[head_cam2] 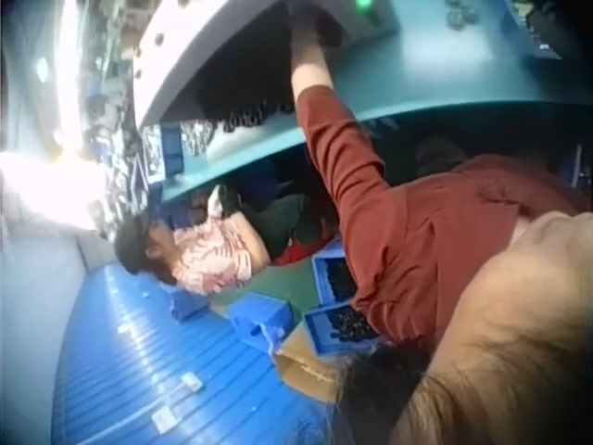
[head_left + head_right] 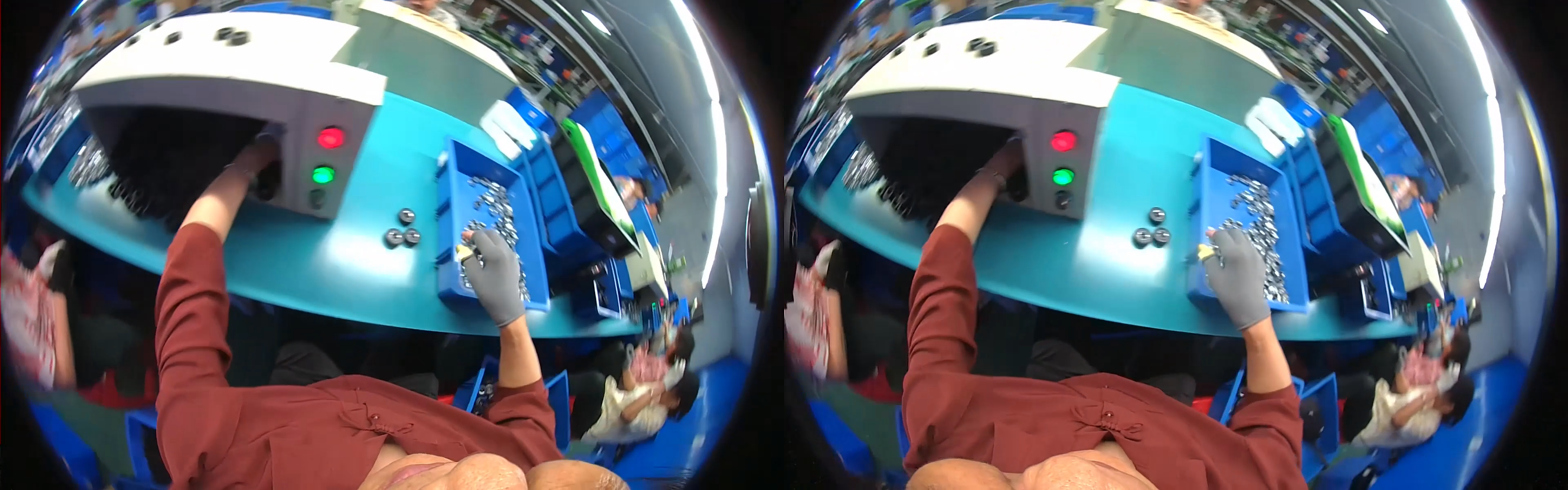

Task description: The recorder is assembling mechanical bearings by inserting components into circular housings on a factory line.

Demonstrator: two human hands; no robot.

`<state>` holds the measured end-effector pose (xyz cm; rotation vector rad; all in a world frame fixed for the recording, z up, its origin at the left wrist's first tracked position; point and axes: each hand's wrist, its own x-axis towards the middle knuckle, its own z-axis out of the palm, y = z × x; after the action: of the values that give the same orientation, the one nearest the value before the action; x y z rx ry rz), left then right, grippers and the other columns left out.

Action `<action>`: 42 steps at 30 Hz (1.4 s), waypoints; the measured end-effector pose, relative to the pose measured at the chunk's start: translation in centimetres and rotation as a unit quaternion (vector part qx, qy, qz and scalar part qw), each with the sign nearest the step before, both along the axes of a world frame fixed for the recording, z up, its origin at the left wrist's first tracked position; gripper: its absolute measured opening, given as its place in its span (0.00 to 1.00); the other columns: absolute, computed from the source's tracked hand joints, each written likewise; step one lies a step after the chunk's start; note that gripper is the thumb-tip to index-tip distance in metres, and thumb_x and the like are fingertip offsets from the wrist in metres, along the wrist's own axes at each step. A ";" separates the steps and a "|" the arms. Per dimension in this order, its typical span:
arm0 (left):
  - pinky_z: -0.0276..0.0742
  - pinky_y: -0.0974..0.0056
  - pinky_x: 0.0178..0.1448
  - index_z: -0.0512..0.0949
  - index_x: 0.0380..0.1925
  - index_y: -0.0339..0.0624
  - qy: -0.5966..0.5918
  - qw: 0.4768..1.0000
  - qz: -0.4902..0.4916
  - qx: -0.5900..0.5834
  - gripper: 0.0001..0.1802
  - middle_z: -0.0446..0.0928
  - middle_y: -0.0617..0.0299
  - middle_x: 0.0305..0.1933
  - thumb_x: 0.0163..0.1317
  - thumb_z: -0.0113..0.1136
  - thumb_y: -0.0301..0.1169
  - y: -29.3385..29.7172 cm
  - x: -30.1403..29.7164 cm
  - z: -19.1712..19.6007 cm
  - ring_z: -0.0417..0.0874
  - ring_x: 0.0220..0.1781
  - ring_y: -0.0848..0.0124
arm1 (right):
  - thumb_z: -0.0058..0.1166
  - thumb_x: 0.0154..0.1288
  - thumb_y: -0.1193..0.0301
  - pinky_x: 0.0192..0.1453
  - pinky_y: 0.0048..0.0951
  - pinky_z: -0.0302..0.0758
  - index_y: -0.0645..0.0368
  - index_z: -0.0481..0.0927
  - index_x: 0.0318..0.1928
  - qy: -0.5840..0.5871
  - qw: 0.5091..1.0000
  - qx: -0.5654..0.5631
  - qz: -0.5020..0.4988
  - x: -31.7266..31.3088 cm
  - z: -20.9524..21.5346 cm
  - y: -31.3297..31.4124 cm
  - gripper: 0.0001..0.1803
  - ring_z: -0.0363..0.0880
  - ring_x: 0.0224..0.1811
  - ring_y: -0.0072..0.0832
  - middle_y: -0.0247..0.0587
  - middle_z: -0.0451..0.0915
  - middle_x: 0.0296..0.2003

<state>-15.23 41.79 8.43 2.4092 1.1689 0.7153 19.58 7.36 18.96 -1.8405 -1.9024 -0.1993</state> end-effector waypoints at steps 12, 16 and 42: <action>0.69 0.58 0.69 0.77 0.57 0.37 0.084 0.995 -0.050 0.007 0.25 0.79 0.47 0.60 0.71 0.51 0.44 1.5 -0.7 0.3 0.78 0.63 0.60 | 0.58 0.61 0.64 0.38 0.37 0.75 0.66 0.85 0.39 0.152 0.964 -0.162 -0.143 18.4 -1.8 3.2 0.16 0.83 0.31 0.41 0.53 0.83 0.27; 0.70 0.58 0.69 0.78 0.57 0.37 0.093 0.995 -0.031 0.025 0.24 0.79 0.47 0.59 0.71 0.51 0.44 1.0 -0.8 -0.2 0.79 0.62 0.60 | 0.57 0.60 0.60 0.40 0.44 0.76 0.63 0.85 0.35 0.061 0.975 -0.172 -0.131 22.0 -3.9 7.1 0.17 0.83 0.33 0.50 0.57 0.82 0.28; 0.75 0.56 0.64 0.80 0.53 0.38 0.080 0.969 0.121 0.201 0.20 0.83 0.50 0.51 0.74 0.48 0.41 2.8 -3.6 -5.1 0.82 0.57 0.56 | 0.60 0.59 0.75 0.48 0.27 0.76 0.63 0.84 0.52 0.301 0.940 -0.144 -0.071 20.7 -5.8 10.1 0.19 0.81 0.41 0.24 0.37 0.83 0.38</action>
<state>-18.86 44.63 3.32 2.7223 1.5300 0.9235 40.28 17.44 13.12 -1.9289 -1.4198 0.5672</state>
